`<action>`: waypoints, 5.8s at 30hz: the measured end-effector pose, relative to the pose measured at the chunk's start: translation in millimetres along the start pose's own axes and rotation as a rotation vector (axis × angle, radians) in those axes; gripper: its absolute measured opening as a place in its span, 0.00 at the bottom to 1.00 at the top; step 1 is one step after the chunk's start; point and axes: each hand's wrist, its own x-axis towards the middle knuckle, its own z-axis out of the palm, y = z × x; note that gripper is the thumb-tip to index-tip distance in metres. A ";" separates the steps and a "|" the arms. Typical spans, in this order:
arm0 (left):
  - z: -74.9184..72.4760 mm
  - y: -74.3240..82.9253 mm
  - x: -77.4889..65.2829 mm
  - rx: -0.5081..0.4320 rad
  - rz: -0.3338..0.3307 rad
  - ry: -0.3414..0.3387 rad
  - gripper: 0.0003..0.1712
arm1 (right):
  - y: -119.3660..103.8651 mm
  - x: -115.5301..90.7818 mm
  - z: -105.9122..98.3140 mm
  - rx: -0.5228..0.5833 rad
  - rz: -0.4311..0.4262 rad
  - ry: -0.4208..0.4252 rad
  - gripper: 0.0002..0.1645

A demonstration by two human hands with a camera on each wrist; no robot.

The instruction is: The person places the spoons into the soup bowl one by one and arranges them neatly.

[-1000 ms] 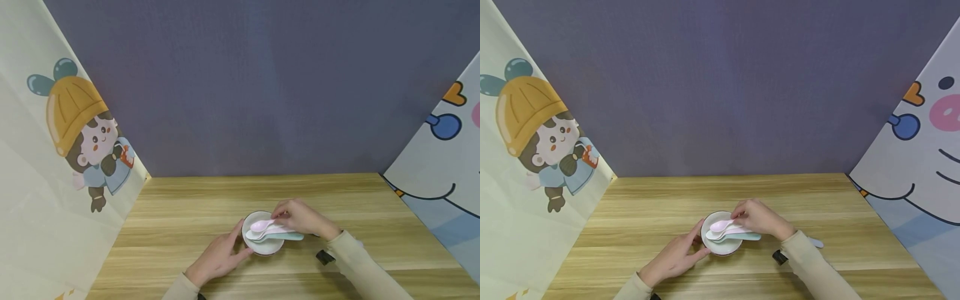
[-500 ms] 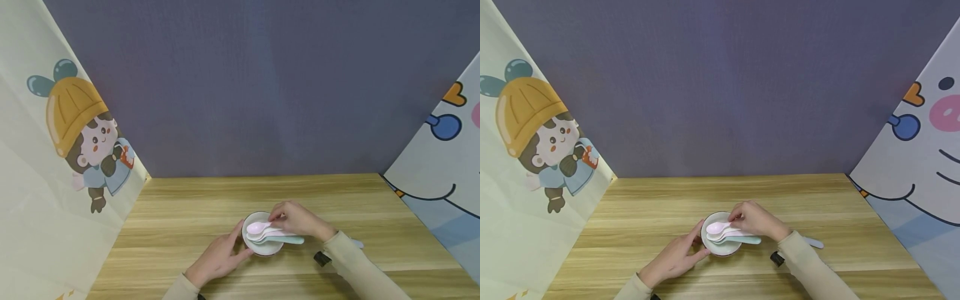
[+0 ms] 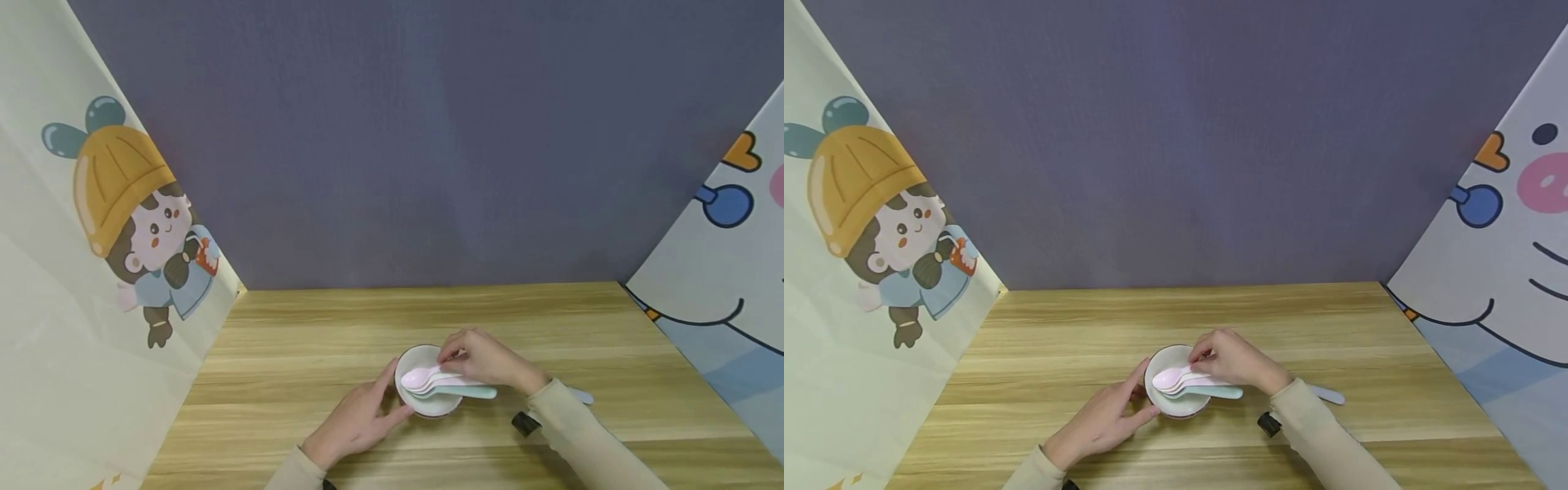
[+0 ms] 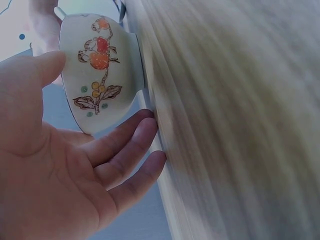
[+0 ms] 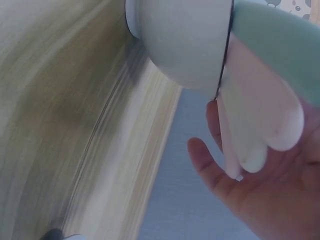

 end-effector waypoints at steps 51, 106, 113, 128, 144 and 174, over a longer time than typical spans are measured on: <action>-0.2 0.4 -0.5 -0.002 0.006 0.007 0.53 | 31.2 -53.2 -27.7 0.167 0.222 0.172 0.06; -1.8 0.2 -1.2 0.002 0.031 0.019 0.52 | 67.7 -119.5 -24.3 0.135 0.397 0.225 0.10; -2.6 0.4 -1.7 -0.020 0.021 0.005 0.52 | 71.0 -125.9 -26.2 0.121 0.438 0.229 0.11; -1.7 0.9 -2.3 -0.003 0.007 0.007 0.52 | 79.7 -136.1 -26.4 0.080 0.460 0.188 0.13; -0.7 0.1 -2.6 -0.005 0.001 0.018 0.52 | 85.1 -141.1 -25.1 0.128 0.485 0.151 0.14; -1.9 0.6 -2.2 -0.015 0.008 0.013 0.52 | 87.2 -144.6 -25.3 0.062 0.500 0.151 0.09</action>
